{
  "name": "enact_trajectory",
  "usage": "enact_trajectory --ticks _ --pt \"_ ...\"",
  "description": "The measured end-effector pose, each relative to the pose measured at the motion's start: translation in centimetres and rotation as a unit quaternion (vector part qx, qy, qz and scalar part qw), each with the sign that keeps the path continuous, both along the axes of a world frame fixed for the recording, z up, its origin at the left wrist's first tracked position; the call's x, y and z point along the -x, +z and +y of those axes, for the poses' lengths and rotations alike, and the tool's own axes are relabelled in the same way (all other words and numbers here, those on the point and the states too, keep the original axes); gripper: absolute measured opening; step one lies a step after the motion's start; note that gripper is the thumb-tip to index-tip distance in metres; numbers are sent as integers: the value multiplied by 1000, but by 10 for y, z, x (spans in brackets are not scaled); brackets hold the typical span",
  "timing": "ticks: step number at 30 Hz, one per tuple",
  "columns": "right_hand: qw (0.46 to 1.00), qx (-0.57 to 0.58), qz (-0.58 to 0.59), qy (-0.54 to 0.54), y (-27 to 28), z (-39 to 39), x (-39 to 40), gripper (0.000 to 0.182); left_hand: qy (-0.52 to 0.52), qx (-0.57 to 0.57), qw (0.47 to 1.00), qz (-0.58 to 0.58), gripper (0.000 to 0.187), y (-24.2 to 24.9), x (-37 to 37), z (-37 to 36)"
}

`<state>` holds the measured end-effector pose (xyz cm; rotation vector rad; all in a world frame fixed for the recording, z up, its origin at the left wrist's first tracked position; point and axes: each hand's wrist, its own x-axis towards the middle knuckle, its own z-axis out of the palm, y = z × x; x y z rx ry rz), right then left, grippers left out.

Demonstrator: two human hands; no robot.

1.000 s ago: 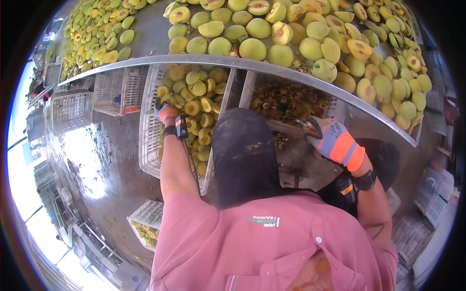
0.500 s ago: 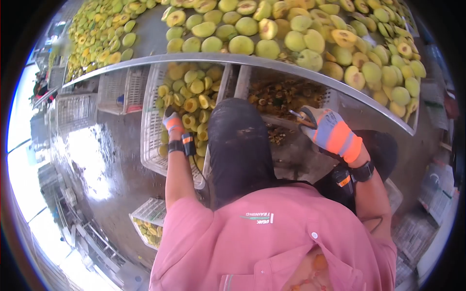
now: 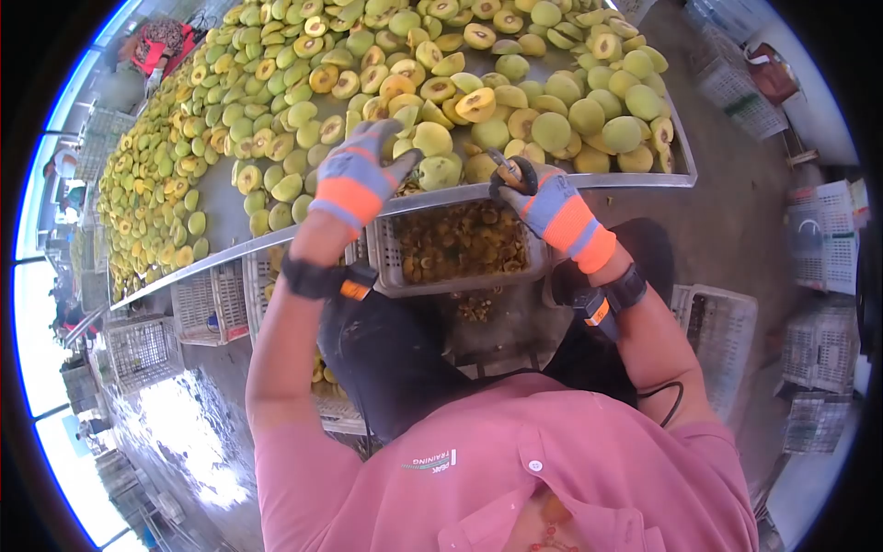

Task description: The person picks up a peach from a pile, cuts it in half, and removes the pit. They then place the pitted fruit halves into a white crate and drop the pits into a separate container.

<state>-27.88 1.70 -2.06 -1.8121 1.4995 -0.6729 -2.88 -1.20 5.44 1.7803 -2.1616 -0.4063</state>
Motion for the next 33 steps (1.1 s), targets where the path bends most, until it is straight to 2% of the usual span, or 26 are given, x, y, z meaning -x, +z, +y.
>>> enact_trajectory --ticks 3,6,9,11,15,16,18,19,20,21,22,23,24,25,26,27,28,29,31,32,33 --pt "1000 2 -1 2 7 1 4 38 -67 61 978 -188 55 -33 34 -32" --pt "1000 8 -11 13 22 3 4 37 -12 11 959 -282 58 -31 69 -36" --pt "1000 -5 -1 17 22 4 7 36 22 -74 953 -293 64 -23 81 -43" --pt "999 -20 11 22 31 6 7 35 47 -72 951 -298 64 -27 85 -48" --pt "997 35 -64 -5 18 4 11 33 69 -70 963 -250 63 -20 81 -36" --pt "996 34 -81 -10 14 2 13 34 92 -27 969 -226 60 -22 75 -31" --pt "992 6 -125 -17 5 1 11 34 60 -6 998 -6 60 -55 33 -43" --pt "988 -18 -152 -19 2 -1 8 35 49 7 993 105 60 -53 25 -41" --pt "983 -39 -179 -20 0 -3 5 36 69 -56 962 258 51 -52 18 -36" --pt "974 -67 -218 -12 8 -3 1 36 52 -105 904 411 46 -42 17 -23" --pt "962 -95 -256 -6 22 0 -4 37 31 -151 821 550 41 -34 16 -8" --pt "948 -124 -294 -1 29 1 -8 38 10 -194 713 674 36 -27 17 5" --pt "961 -61 -268 18 22 -1 -15 38 -20 -237 649 723 28 -23 23 15" --pt "970 2 -240 36 11 -4 -21 37 -51 -119 805 580 29 -21 32 26" --pt "974 64 -209 54 0 -6 -26 37 -79 6 912 403 30 -19 40 36" --pt "977 50 -202 49 -1 -4 -29 37 -105 128 965 202 31 -20 43 42" --pt "979 35 -195 42 -2 -3 -32 37 -105 101 967 209 32 -27 39 46" --pt "981 20 -187 35 -3 -1 -34 38 -78 43 934 347 32 -44 36 46" --pt "993 -19 -105 45 5 6 -34 40 -16 -97 809 579 30 -72 32 41" --pt "996 -23 -73 51 6 8 -35 41 30 -164 721 672 29 -81 29 38" --pt "997 -27 -40 59 6 9 -36 42 76 -175 691 697 28 -81 30 38"
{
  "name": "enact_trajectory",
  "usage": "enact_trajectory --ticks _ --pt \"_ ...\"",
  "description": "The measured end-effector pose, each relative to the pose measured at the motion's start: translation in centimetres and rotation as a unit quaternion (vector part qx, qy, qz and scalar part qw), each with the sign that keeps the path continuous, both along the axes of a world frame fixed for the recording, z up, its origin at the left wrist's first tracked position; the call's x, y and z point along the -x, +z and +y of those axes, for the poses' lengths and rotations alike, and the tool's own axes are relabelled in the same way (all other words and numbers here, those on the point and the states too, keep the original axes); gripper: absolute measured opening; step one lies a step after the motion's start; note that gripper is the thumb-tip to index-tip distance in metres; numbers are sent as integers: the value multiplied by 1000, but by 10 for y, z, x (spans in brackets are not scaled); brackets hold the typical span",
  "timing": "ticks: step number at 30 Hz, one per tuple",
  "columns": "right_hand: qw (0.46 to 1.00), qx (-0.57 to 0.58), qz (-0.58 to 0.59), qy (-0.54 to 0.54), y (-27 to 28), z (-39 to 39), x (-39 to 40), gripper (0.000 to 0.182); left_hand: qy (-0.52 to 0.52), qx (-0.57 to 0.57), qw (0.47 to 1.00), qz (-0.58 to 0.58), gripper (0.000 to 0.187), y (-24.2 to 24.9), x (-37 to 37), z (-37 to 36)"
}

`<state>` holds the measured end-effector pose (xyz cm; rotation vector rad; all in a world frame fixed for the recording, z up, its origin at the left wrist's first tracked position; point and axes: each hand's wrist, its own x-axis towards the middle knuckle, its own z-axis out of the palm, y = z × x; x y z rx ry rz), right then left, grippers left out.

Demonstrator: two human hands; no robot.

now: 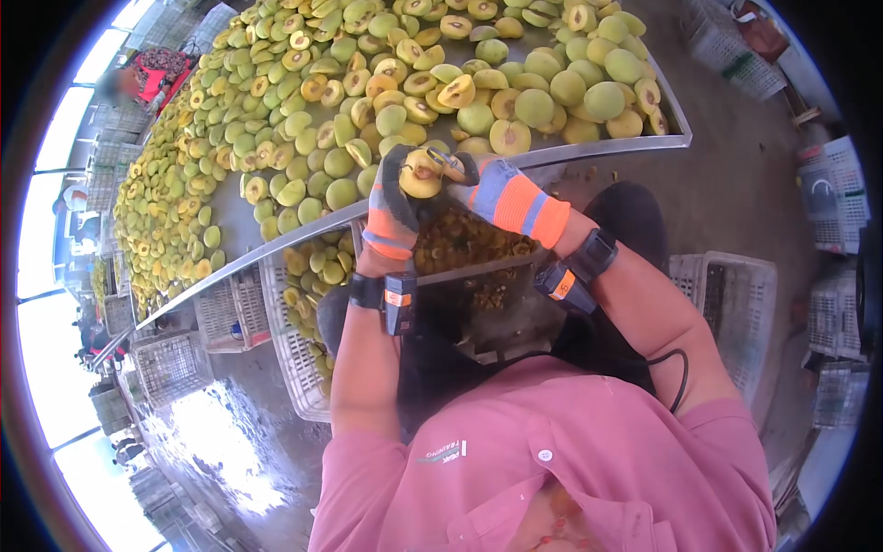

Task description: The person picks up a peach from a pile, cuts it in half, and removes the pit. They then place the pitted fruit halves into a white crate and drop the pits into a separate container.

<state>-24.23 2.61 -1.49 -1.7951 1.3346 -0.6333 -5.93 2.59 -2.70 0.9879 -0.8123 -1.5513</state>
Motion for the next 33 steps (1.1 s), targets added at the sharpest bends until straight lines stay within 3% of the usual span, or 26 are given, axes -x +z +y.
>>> enact_trajectory --ticks 3,6,12,18,21,24,27,30,33 --pt "998 13 64 -8 -3 -2 0 43 76 -97 991 50 28 25 17 4" --pt "991 -32 133 13 22 3 -2 43 72 -71 994 43 31 37 25 5" --pt "977 101 185 3 4 3 -7 36 62 -15 998 13 32 26 28 5" --pt "981 18 194 6 21 14 -15 32 111 181 947 -239 28 -1 30 2" --pt "989 22 146 -7 12 16 -17 33 152 1 988 27 30 0 36 -1" --pt "993 24 115 -7 10 17 -16 33 142 53 988 -8 30 -1 36 1" --pt "998 -16 53 -4 -1 18 -15 34 149 164 967 -127 29 6 41 10" --pt "970 -170 -171 20 2 13 -6 34 105 227 945 -211 29 24 40 17" --pt "949 -223 -189 118 19 9 9 33 62 268 933 -233 34 23 34 9"
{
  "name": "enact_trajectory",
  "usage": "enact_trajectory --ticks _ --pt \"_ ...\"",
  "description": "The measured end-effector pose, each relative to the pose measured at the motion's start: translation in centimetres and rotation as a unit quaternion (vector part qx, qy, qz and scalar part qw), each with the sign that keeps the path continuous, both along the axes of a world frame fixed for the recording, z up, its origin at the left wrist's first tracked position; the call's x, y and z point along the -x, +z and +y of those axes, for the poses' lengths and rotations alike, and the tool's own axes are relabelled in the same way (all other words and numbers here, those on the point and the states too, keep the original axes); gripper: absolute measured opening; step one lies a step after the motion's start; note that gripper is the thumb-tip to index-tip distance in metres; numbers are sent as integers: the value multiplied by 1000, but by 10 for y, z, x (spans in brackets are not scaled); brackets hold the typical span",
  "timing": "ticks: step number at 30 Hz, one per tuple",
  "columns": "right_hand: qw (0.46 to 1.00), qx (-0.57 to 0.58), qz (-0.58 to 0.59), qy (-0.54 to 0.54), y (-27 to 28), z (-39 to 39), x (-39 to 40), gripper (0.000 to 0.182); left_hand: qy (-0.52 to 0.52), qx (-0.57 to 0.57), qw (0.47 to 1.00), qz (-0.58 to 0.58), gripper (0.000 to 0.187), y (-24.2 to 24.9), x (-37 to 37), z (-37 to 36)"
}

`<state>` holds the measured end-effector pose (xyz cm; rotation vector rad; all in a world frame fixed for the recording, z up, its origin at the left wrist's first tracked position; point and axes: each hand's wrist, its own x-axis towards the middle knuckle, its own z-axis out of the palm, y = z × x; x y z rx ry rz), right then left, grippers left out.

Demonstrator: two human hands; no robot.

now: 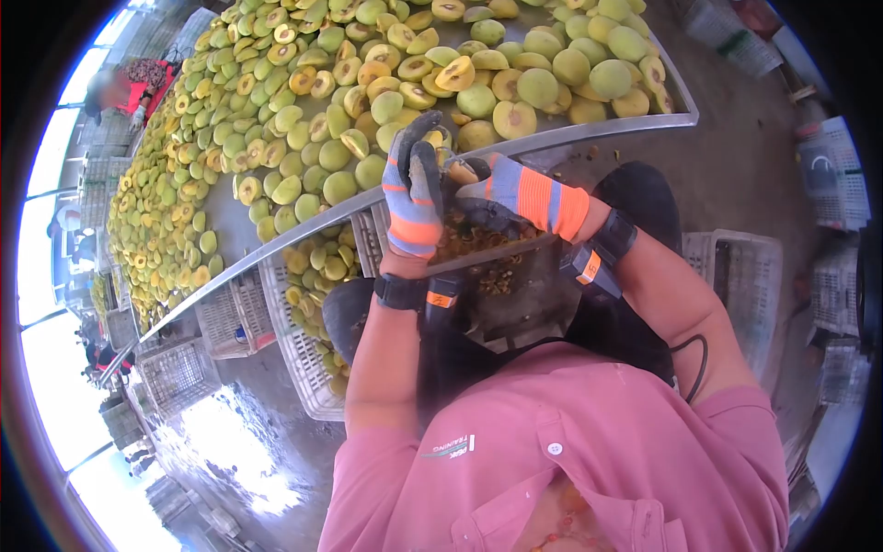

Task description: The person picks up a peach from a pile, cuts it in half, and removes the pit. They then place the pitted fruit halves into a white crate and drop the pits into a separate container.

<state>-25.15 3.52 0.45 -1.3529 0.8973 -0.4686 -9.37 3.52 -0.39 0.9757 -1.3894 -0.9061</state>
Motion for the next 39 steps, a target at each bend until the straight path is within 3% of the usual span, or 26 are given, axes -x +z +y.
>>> enact_trajectory --ticks 3,5,9,12,15,18,20,22,24,26,27,31,32,33,34,35,36,37,38,39 --pt "993 -91 -35 -64 6 3 0 34 -55 -16 996 -63 28 3 -7 -1" --pt "998 -37 20 -38 -32 -4 -8 34 -55 -34 997 -51 28 -4 -9 0" --pt "993 26 45 -105 -41 1 -19 35 12 -10 996 -86 27 -8 2 3" --pt "986 99 80 -108 -34 2 -14 34 32 -66 997 -23 27 -12 7 3" --pt "981 119 126 -84 -52 -4 -15 33 14 -103 994 35 28 -23 4 -6" --pt "989 64 128 -39 19 3 7 32 -40 -210 972 96 27 -21 -5 -8" --pt "959 246 112 90 -21 -12 17 28 -86 -184 979 5 25 -6 -10 -9" --pt "958 253 60 120 -20 -10 23 25 -111 -155 980 -54 23 4 -11 -6" --pt "995 85 -23 49 -14 -1 29 24 -113 -123 983 -81 22 10 -11 -2" --pt "987 -24 -115 113 -27 -2 30 22 -100 -108 986 -80 20 19 -10 4" --pt "976 -78 -155 132 -24 -1 27 22 -92 -100 988 -79 19 25 -9 7" --pt "912 -279 -267 141 -9 14 21 21 -115 -107 979 129 23 36 -3 24" --pt "895 -314 -289 130 -8 18 19 20 -82 -139 976 145 25 34 -5 27" --pt "874 -351 -311 125 -9 23 12 20 -67 -72 994 52 26 33 -10 27" --pt "937 -268 -220 27 10 30 6 18 -49 -7 998 -47 27 32 -19 24" --pt "936 -282 -194 83 9 24 6 17 -32 55 987 -149 29 32 -30 24" --pt "931 -293 -168 138 4 13 11 16 -25 -31 997 -66 30 29 -44 36" --pt "924 -301 -141 190 1 7 10 15 11 -91 994 -57 30 33 -59 48" --pt "973 -180 -13 147 -4 10 3 15 43 -149 987 -45 30 40 -78 59" --pt "988 -50 113 95 -13 15 -3 16 61 -184 981 -3 30 44 -98 70"
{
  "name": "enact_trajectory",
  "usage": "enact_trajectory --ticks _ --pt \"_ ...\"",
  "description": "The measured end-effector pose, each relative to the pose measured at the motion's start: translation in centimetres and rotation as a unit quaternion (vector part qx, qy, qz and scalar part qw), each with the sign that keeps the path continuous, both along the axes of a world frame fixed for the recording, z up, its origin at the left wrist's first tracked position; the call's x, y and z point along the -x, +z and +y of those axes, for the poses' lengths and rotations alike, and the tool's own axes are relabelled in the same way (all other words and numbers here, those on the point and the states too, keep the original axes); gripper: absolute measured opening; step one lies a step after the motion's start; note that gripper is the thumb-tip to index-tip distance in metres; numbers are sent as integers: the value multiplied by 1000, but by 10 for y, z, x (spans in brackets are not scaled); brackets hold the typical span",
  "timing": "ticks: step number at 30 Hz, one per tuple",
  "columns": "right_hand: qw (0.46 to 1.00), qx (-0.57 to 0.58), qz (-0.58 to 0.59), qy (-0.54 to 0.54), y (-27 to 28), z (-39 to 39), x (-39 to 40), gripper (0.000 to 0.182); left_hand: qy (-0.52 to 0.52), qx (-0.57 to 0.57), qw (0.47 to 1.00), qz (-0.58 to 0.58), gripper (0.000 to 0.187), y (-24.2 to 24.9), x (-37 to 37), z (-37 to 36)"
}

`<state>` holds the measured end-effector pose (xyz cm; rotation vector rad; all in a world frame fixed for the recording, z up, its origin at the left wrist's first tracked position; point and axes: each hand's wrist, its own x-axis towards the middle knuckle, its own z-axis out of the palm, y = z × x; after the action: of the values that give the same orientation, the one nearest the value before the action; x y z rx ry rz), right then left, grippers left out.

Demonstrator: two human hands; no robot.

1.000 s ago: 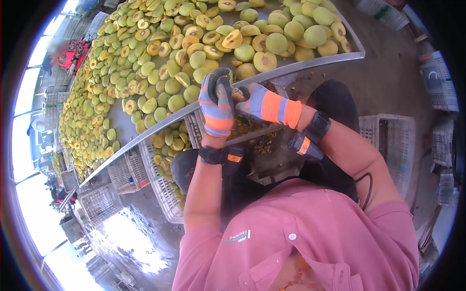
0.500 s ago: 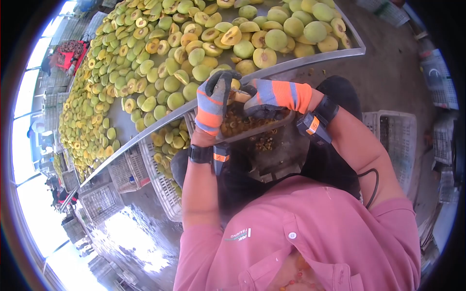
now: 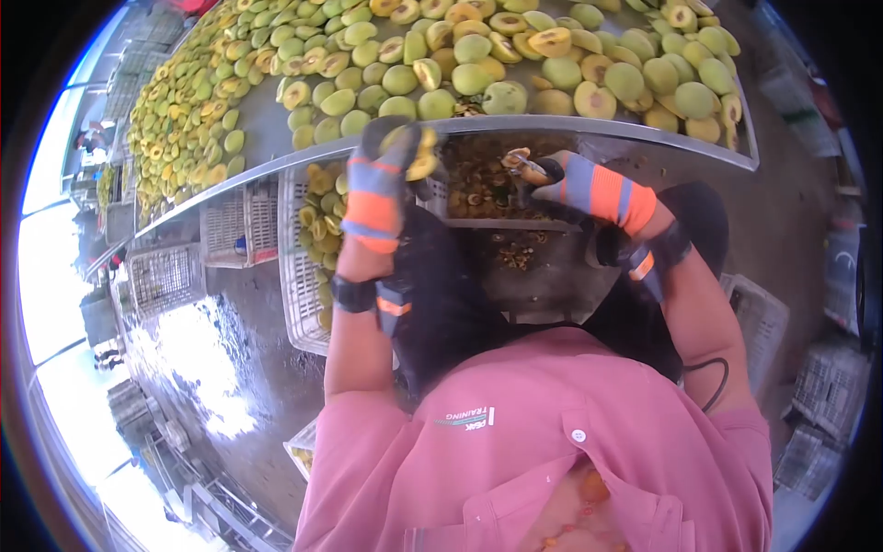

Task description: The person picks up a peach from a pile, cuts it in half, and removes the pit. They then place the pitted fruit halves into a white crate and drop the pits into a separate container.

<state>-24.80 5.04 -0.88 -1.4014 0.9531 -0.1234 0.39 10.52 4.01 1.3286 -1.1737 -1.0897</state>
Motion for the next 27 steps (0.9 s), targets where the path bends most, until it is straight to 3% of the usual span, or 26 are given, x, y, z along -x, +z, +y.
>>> enact_trajectory --ticks 1,3,6,9,10,11,12,16,17,18,19,20,21,25,27 --pt "994 102 41 0 -22 1 0 17 28 -31 998 42 30 4 -20 11" --pt "996 80 21 10 -11 8 -3 18 153 -59 964 207 24 -21 -64 19" --pt "996 84 28 19 2 7 -9 24 214 -185 868 408 26 -61 -125 44" --pt "993 106 49 14 -8 2 -14 26 248 -177 798 520 27 -170 -191 45" --pt "993 103 61 22 -7 1 -17 26 202 -140 928 280 30 -174 -187 47" --pt "992 100 74 31 -3 2 -19 26 141 -93 985 20 33 -181 -179 50" --pt "991 97 87 39 -1 3 -22 26 68 -41 967 -243 36 -188 -174 51" --pt "990 124 65 30 -11 5 -23 26 108 -102 823 -547 34 -207 -181 47" --pt "988 127 76 32 -12 4 -23 26 110 -64 812 -570 19 -226 -191 50" --pt "987 130 88 33 -12 4 -22 25 207 -86 895 -386 18 -244 -194 49" --pt "986 133 98 36 -15 3 -21 26 295 -104 932 -183 18 -256 -192 45" --pt "984 136 109 38 -18 3 -20 26 367 -116 922 30 18 -267 -190 41" --pt "982 140 119 39 -19 1 -21 26 351 -104 928 -69 20 -270 -186 39" --pt "983 121 136 38 -13 0 -26 25 381 -135 915 5 20 -283 -181 16" --pt "982 113 146 45 -7 -1 -29 25 316 -132 934 -99 20 -282 -179 6"
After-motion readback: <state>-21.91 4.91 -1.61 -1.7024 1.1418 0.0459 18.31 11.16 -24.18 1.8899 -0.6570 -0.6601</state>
